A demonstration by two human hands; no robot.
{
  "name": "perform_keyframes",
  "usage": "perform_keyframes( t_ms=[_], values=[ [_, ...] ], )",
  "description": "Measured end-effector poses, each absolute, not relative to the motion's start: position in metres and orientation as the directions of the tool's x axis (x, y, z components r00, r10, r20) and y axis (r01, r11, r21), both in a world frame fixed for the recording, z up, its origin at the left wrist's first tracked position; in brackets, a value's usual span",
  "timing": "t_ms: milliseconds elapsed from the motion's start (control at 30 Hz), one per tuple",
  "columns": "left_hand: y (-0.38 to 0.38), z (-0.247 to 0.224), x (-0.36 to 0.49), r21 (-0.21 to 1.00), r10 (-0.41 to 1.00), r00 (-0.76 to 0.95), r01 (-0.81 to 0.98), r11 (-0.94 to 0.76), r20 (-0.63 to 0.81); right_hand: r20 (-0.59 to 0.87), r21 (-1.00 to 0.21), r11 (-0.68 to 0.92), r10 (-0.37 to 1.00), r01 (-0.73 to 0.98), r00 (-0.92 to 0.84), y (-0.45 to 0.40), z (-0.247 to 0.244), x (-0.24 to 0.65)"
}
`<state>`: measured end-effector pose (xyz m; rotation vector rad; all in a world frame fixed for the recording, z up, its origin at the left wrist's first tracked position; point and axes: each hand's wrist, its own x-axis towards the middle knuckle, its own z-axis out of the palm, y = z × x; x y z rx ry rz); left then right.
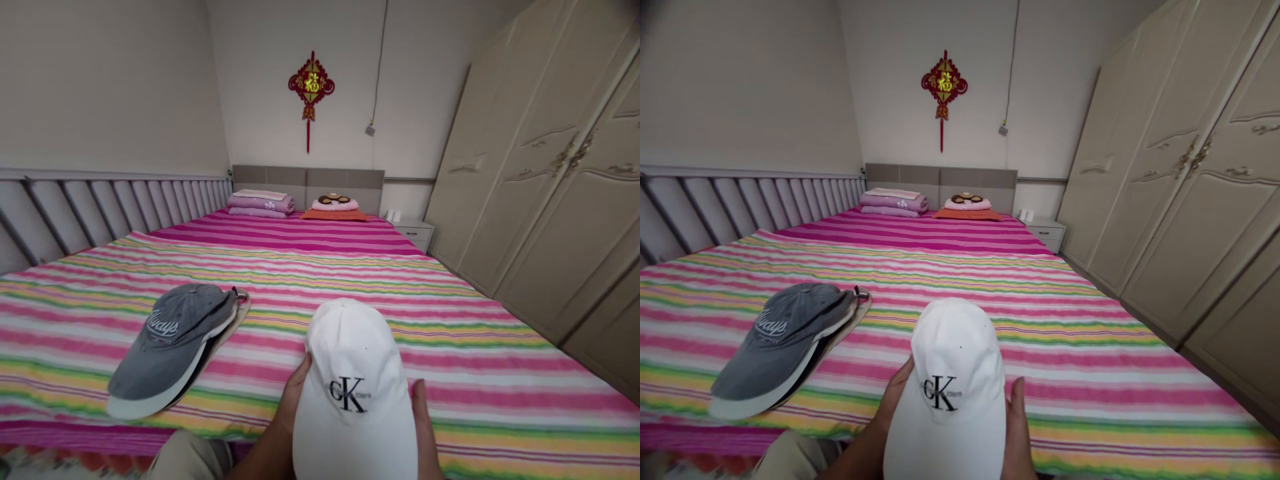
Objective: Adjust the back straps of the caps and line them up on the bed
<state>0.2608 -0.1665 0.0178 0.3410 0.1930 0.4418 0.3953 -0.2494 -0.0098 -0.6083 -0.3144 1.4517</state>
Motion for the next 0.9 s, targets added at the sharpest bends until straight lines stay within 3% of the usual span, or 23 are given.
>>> perform_keyframes(
  t_ms=[133, 433, 733, 800, 900],
  values=[
    [-0.171, 0.018, 0.277, 0.309, 0.365, 0.930, -0.338, 0.889, -0.031, -0.163, -0.459, 0.068, 0.974, -0.886, 0.159, -0.256, 0.000, 0.413],
    [-0.175, 0.001, 0.305, 0.296, 0.284, 0.959, -0.277, 0.914, 0.021, -0.229, -0.415, 0.009, 0.967, -0.910, 0.114, -0.273, -0.006, 0.423],
    [-0.142, -0.008, 0.334, 0.379, 0.176, 0.981, -0.192, 0.905, 0.075, -0.277, -0.345, 0.282, 0.881, -0.895, 0.384, -0.293, -0.047, 0.415],
    [-0.143, -0.006, 0.344, 0.393, 0.201, 0.978, -0.205, 0.897, 0.053, -0.274, -0.365, 0.328, 0.857, -0.872, 0.437, -0.293, -0.043, 0.424],
    [-0.145, -0.010, 0.354, 0.414, 0.388, 0.921, -0.357, 0.838, 0.008, -0.234, -0.444, 0.362, 0.836, -0.820, 0.496, -0.294, -0.037, 0.452]
  ],
)
